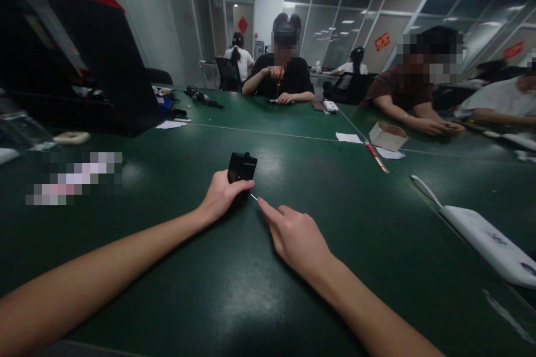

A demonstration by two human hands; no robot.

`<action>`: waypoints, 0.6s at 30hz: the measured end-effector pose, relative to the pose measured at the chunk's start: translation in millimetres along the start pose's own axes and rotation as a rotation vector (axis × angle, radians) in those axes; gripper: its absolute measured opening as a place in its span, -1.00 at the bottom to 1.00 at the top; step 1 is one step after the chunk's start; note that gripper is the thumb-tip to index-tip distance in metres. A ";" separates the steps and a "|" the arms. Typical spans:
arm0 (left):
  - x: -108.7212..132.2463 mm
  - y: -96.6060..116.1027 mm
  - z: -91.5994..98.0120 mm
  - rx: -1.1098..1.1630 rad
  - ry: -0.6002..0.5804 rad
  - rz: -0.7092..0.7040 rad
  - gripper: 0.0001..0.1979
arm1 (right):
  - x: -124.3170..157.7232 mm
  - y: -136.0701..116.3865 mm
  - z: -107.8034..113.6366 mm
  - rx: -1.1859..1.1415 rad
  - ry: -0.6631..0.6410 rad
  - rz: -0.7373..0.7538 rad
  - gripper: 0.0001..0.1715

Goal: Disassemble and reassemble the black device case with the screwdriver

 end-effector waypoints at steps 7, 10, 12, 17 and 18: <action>-6.9 -8.0 0.8 0.131 -0.001 0.056 -0.71 | -5.2 -0.3 4.7 -0.212 0.059 -0.042 -0.55; -10.2 -10.3 1.6 0.194 -0.006 0.096 -0.69 | -7.1 0.6 6.5 -0.260 0.100 -0.115 -0.56; -11.5 -10.9 2.4 0.208 -0.013 0.092 -0.68 | -7.8 1.3 8.5 -0.284 0.134 -0.133 -0.59; -13.8 -16.0 4.5 0.235 -0.002 0.081 -0.66 | -8.4 3.6 11.8 -0.338 0.207 -0.130 -0.69; -14.3 -17.5 4.9 0.241 0.001 0.082 -0.66 | -8.4 4.3 11.9 -0.350 0.226 -0.135 -0.70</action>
Point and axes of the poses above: each hand's wrist, its own x-axis away from the middle knuckle, its own z-axis out of the back of the hand, y = z × x, the point moved 2 cm from there along -x, towards the middle knuckle, and after that the axes turned 1 degree about y, right-handed, at the moved point
